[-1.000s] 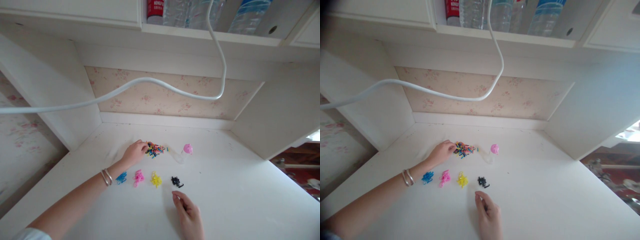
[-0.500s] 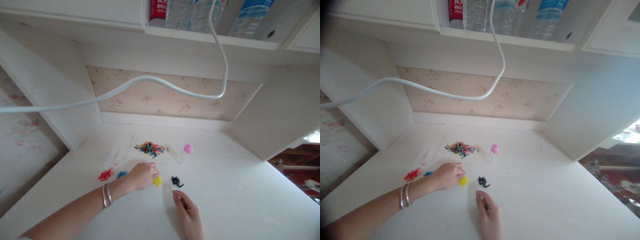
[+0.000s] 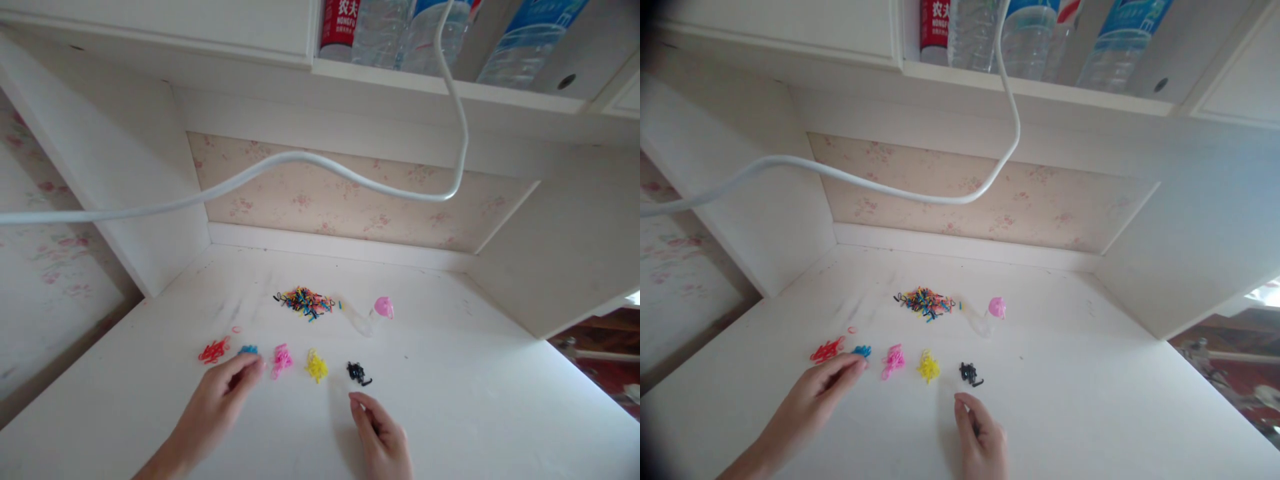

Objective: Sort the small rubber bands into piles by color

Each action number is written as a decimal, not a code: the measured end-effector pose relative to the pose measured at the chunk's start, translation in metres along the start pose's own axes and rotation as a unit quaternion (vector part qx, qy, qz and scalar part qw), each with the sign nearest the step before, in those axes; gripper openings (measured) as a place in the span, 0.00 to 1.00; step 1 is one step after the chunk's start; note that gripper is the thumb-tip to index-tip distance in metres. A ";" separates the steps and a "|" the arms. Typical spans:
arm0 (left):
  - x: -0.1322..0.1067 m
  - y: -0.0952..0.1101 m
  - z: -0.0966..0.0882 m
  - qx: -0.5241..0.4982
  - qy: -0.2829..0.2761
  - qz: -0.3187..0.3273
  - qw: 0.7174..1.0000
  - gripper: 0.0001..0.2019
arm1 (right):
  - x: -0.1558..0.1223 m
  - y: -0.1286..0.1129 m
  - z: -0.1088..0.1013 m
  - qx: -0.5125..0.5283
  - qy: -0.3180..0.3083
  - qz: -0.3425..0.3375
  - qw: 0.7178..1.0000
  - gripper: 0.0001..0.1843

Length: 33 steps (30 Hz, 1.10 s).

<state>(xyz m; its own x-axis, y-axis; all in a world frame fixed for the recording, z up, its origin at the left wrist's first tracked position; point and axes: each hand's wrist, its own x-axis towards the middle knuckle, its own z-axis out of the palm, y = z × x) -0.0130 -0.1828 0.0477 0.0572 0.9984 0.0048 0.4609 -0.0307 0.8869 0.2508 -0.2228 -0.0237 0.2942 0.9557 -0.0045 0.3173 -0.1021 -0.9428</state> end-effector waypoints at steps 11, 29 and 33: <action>-0.026 -0.080 -0.023 -0.128 0.051 -0.112 0.984 0.23 | -0.002 -0.001 0.008 -0.040 -0.023 0.012 0.999 0.26; -0.034 -0.083 -0.019 -0.089 0.057 -0.067 0.992 0.22 | 0.042 -0.054 0.028 -0.368 -0.074 -0.029 0.927 0.22; -0.032 -0.087 -0.018 -0.099 0.052 -0.062 0.992 0.22 | 0.089 -0.082 0.047 -0.530 -0.070 -0.005 0.845 0.25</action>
<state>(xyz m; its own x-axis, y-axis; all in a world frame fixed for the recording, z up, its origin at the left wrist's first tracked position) -0.0704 -0.2116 -0.0211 -0.0850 0.9938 -0.0714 0.2757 0.0923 0.9568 0.2089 -0.1164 0.0372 0.1995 0.9740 -0.1078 0.9707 -0.2114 -0.1141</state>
